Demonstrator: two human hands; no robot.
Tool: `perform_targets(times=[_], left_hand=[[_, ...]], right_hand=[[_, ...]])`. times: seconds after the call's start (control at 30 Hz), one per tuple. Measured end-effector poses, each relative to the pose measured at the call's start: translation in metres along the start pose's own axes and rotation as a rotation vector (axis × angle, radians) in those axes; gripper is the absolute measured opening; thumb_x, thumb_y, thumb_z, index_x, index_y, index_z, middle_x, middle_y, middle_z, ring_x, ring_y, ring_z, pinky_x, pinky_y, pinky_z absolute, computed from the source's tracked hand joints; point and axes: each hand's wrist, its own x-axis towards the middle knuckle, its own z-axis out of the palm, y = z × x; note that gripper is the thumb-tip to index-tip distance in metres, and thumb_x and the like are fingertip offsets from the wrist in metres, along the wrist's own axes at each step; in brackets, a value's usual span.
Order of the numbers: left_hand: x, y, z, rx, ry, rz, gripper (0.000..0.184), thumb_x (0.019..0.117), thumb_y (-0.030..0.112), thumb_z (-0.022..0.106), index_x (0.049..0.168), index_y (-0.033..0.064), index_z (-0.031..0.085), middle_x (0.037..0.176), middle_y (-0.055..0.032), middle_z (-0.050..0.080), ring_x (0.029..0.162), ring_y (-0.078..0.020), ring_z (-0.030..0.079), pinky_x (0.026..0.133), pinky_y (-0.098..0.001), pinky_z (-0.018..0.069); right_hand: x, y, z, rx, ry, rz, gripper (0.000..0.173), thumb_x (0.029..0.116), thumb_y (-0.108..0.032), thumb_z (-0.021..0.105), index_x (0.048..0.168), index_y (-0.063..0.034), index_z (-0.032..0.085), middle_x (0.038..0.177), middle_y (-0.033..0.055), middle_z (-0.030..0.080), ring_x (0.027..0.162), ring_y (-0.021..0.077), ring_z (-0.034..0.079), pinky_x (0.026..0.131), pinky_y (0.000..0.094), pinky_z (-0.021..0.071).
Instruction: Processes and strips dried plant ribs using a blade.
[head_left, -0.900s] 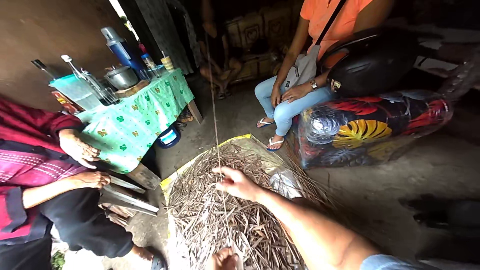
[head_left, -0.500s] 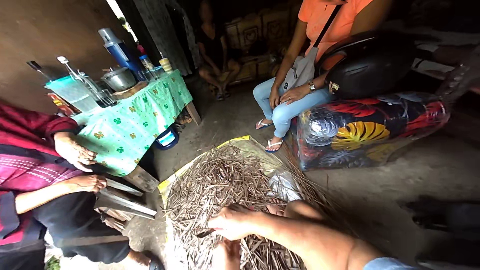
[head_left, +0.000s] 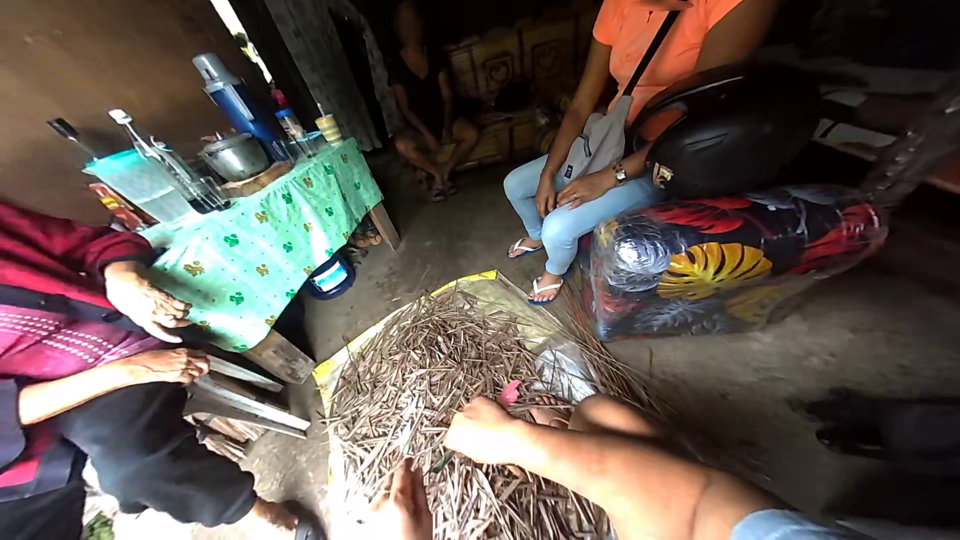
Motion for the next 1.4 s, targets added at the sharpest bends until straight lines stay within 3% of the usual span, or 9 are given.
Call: perform_targets(times=[0.13, 0.23, 0.33, 0.63, 0.77, 0.9, 1.07, 1.17, 1.4], left_hand=[[0.001, -0.002, -0.002, -0.005, -0.164, -0.006, 0.024, 0.1008, 0.011, 0.057, 0.112, 0.0026, 0.077, 0.092, -0.0223, 0.074, 0.085, -0.0451, 0.073, 0.074, -0.0651, 0.0557], [0.000, -0.012, -0.003, -0.055, -0.189, -0.067, 0.026, 0.1015, 0.006, 0.055, 0.116, 0.0026, 0.076, 0.101, -0.0236, 0.074, 0.092, -0.0442, 0.072, 0.082, -0.0649, 0.0550], [0.002, -0.022, -0.004, -0.157, -0.078, -0.083, 0.025, 0.0995, 0.001, 0.054, 0.114, -0.0023, 0.074, 0.095, -0.0226, 0.074, 0.085, -0.0395, 0.073, 0.081, -0.0609, 0.0555], [-0.008, -0.019, -0.010, -0.443, -0.027, -0.046, 0.027, 0.0958, 0.004, 0.051, 0.111, -0.0022, 0.072, 0.072, -0.0043, 0.066, 0.056, -0.0056, 0.059, 0.057, -0.0259, 0.0515], [-0.011, -0.017, -0.013, -0.545, -0.075, -0.015, 0.026, 0.0944, 0.007, 0.052, 0.109, 0.0004, 0.073, 0.070, 0.0023, 0.065, 0.054, 0.0019, 0.055, 0.053, -0.0180, 0.0478], [-0.012, -0.012, -0.006, -0.471, -0.083, 0.029, 0.030, 0.0926, 0.008, 0.053, 0.115, 0.0009, 0.071, 0.069, -0.0005, 0.065, 0.053, -0.0045, 0.057, 0.054, -0.0252, 0.0509], [-0.008, -0.004, -0.004, -0.219, -0.051, 0.004, 0.029, 0.1014, 0.011, 0.053, 0.120, 0.0020, 0.074, 0.079, -0.0166, 0.074, 0.069, -0.0348, 0.072, 0.067, -0.0596, 0.0560], [-0.002, -0.005, -0.011, -0.222, -0.022, -0.062, 0.031, 0.1024, 0.010, 0.050, 0.121, 0.0022, 0.074, 0.084, -0.0168, 0.074, 0.073, -0.0339, 0.072, 0.070, -0.0589, 0.0552], [0.001, -0.009, -0.018, -0.295, -0.059, -0.192, 0.031, 0.1042, 0.011, 0.048, 0.120, 0.0054, 0.074, 0.092, -0.0123, 0.075, 0.079, -0.0258, 0.071, 0.077, -0.0504, 0.0557]], right_hand=[[0.004, 0.002, -0.004, 0.033, 0.038, 0.055, 0.025, 0.1043, -0.001, 0.048, 0.124, 0.0006, 0.064, 0.114, 0.0253, 0.068, 0.109, 0.0446, 0.065, 0.089, 0.0616, 0.0494], [0.005, 0.005, -0.004, 0.103, 0.088, 0.089, 0.056, 0.1054, -0.009, 0.052, 0.159, -0.0151, 0.036, 0.116, 0.0260, 0.068, 0.108, 0.0466, 0.065, 0.091, 0.0633, 0.0482], [-0.001, 0.011, -0.013, 0.245, 0.161, 0.120, 0.074, 0.1036, -0.024, 0.060, 0.166, -0.0229, 0.021, 0.118, 0.0248, 0.069, 0.111, 0.0457, 0.065, 0.096, 0.0650, 0.0457], [0.007, 0.063, -0.030, 0.849, 0.774, 0.359, 0.053, 0.1087, -0.038, 0.050, 0.151, -0.0070, 0.045, 0.113, 0.0255, 0.069, 0.095, 0.0404, 0.069, 0.085, 0.0601, 0.0539], [0.011, 0.073, -0.028, 1.178, 0.799, 0.349, 0.041, 0.1083, -0.038, 0.052, 0.139, -0.0109, 0.053, 0.087, 0.0137, 0.058, 0.056, 0.0172, 0.046, 0.051, 0.0334, 0.0415], [0.019, 0.063, -0.032, 1.181, 0.703, 0.312, 0.022, 0.1064, -0.016, 0.055, 0.121, -0.0024, 0.062, 0.082, 0.0082, 0.056, 0.057, 0.0126, 0.046, 0.054, 0.0303, 0.0431], [0.011, 0.030, -0.029, 1.286, 0.411, 0.175, 0.029, 0.1098, -0.022, 0.049, 0.133, -0.0054, 0.053, 0.080, 0.0023, 0.055, 0.049, 0.0047, 0.044, 0.047, 0.0195, 0.0400], [0.012, 0.050, -0.033, 1.508, 0.490, 0.193, 0.036, 0.1127, -0.030, 0.040, 0.143, -0.0115, 0.045, 0.074, 0.0001, 0.057, 0.047, 0.0041, 0.045, 0.044, 0.0188, 0.0389], [0.020, 0.064, -0.020, 2.002, 0.724, 0.445, 0.036, 0.1087, -0.049, 0.039, 0.119, -0.0157, 0.050, 0.067, -0.0022, 0.052, 0.046, 0.0066, 0.047, 0.043, 0.0222, 0.0429]])
